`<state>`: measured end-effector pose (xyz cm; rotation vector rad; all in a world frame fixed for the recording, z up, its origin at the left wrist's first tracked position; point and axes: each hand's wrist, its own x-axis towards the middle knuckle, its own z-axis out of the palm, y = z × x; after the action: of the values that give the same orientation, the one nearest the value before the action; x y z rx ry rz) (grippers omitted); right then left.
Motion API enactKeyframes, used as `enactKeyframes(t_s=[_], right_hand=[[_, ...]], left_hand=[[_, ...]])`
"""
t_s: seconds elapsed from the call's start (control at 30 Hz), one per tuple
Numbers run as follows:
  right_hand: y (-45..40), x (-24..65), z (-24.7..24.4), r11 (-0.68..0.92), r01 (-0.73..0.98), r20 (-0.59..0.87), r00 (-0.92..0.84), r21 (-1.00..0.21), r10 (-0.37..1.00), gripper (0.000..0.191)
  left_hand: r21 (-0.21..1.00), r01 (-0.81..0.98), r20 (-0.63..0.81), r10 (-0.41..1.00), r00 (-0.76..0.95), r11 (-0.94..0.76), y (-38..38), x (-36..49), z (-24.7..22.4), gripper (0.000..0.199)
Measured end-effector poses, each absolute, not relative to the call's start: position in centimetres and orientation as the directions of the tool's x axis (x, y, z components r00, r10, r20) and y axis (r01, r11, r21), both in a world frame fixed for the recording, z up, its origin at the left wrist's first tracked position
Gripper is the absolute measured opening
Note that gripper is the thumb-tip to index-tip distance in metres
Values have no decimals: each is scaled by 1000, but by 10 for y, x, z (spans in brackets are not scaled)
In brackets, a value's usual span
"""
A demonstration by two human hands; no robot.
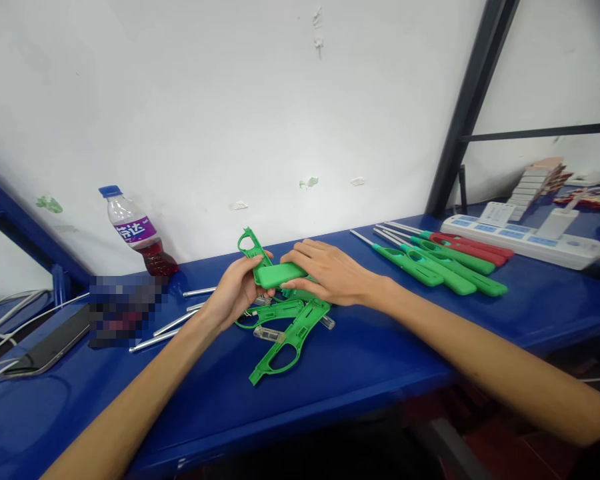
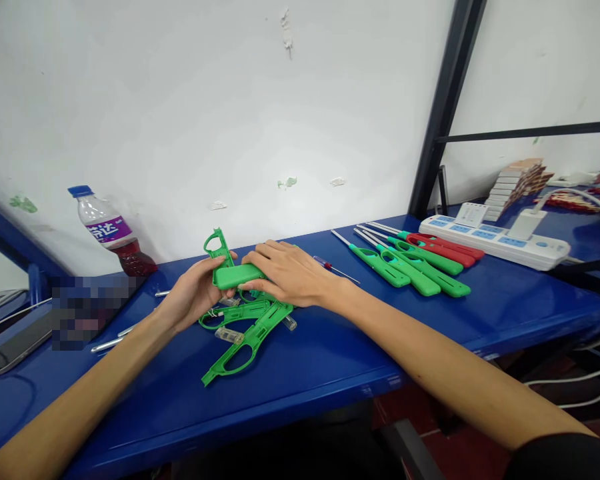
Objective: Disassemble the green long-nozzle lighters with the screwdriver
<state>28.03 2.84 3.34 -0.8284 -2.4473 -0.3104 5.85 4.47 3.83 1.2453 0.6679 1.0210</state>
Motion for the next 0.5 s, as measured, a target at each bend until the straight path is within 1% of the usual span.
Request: enactKeyframes(t_s=[0.23,0.4,0.5], right_hand=[[28,280,32,781,621,552,-677,71,488,51],[30,277,28,771,620,555,-697,146,455,52],[30,275,26,779,599,560,-715,183,419,51]], left_hand=[[982,-187,56,871,488,41,43,57,38,23],[989,-147,49,874,484,26,41,61,33,20],[993,-117,40,872,488,20,39,65,29,24]])
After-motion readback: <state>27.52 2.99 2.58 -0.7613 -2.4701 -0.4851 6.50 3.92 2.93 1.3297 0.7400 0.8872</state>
